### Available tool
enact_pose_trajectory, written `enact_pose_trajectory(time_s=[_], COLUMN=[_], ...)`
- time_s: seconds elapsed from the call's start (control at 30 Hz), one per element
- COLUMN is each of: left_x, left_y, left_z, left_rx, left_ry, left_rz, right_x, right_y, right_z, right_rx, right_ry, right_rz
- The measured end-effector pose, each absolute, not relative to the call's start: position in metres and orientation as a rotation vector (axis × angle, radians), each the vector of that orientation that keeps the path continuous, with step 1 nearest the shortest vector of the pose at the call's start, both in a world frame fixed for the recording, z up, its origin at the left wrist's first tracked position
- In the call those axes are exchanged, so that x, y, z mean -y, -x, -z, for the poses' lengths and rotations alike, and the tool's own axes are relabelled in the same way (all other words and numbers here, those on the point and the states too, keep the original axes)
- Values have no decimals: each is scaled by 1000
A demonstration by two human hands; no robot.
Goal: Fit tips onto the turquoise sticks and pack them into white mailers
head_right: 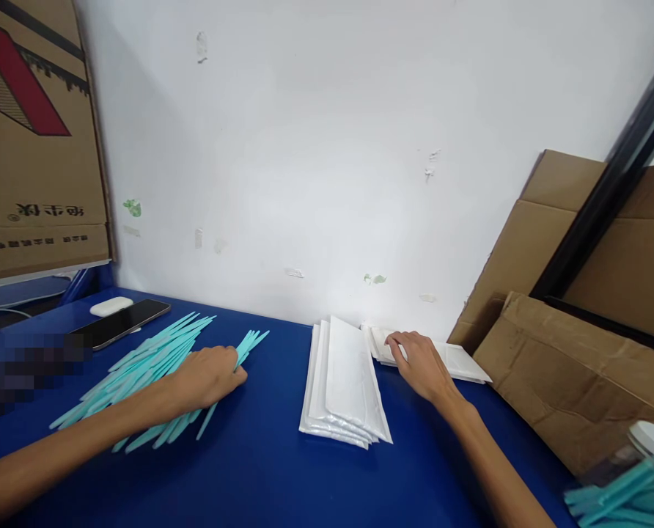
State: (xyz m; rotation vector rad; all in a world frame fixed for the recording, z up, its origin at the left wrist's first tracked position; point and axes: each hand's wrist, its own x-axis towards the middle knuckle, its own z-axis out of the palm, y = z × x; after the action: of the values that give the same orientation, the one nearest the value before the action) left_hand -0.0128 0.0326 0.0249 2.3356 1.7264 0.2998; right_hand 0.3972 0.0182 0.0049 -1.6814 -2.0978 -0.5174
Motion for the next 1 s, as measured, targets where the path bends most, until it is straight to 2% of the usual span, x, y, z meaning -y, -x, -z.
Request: enact_pose_trajectory(time_s=[0.33,0.73,1.0], left_x=[-51,-31,-17], left_y=[24,4,-5], left_z=[-33,-37,-19], left_rx=[-1380,-959,-911], left_ry=[-2042,-1837,-1893], left_rz=[-546,-1262,-1286], right_x=[-14,0,14], right_y=[-388,-352,-317], right_z=[-13,-31,-38], right_rx=[2072,2020,2086], right_ry=[1616,1378,1185], right_rz=[558,711,684])
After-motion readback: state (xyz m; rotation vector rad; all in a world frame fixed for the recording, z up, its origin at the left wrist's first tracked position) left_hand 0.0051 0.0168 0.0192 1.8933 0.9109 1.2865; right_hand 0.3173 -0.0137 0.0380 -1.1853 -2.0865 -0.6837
